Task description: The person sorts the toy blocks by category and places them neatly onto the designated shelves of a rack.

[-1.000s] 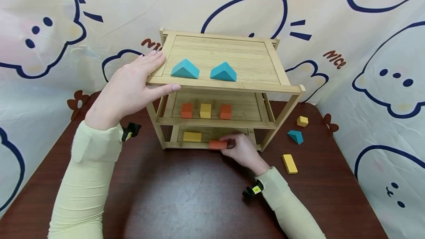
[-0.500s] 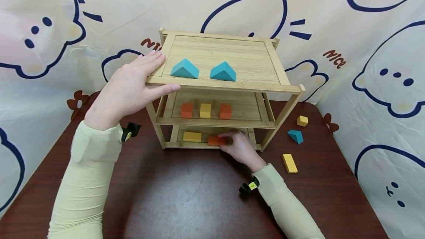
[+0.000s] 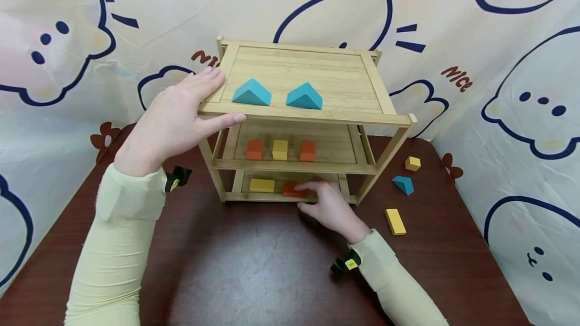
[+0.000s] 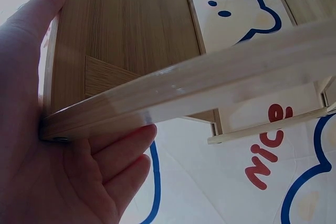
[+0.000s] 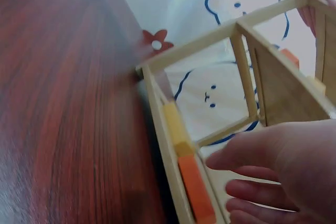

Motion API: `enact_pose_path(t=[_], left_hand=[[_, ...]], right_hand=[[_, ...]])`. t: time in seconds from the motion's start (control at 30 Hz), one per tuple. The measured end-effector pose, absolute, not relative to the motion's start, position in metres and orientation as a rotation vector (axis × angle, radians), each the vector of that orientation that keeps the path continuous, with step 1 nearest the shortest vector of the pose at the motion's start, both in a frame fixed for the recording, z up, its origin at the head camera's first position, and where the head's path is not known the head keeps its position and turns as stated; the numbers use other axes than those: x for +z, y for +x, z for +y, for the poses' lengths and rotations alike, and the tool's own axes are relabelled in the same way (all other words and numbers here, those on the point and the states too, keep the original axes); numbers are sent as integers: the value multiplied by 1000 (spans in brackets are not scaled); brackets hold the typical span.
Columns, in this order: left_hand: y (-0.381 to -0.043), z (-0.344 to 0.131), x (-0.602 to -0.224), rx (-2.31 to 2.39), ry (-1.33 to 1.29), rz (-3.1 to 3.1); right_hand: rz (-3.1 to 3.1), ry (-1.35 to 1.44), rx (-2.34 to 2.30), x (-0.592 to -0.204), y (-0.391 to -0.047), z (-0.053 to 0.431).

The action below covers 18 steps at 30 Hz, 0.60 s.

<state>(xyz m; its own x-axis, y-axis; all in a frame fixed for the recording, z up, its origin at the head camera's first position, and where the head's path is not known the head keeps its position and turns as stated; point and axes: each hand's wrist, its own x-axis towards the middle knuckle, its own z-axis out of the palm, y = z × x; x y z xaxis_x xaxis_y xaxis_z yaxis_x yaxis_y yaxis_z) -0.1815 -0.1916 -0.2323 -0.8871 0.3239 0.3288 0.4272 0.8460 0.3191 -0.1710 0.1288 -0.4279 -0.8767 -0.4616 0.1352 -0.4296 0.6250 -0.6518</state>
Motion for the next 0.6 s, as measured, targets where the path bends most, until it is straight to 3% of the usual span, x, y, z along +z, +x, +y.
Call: enact_pose_path(t=[0.33, 0.6], left_hand=[[-180, -191, -232, -574, -568, -2757], [-180, -191, -232, -580, -566, -2755]], right_hand=[[2664, -1016, -1023, -432, -164, 123], [2647, -1036, -1016, -439, -169, 121]])
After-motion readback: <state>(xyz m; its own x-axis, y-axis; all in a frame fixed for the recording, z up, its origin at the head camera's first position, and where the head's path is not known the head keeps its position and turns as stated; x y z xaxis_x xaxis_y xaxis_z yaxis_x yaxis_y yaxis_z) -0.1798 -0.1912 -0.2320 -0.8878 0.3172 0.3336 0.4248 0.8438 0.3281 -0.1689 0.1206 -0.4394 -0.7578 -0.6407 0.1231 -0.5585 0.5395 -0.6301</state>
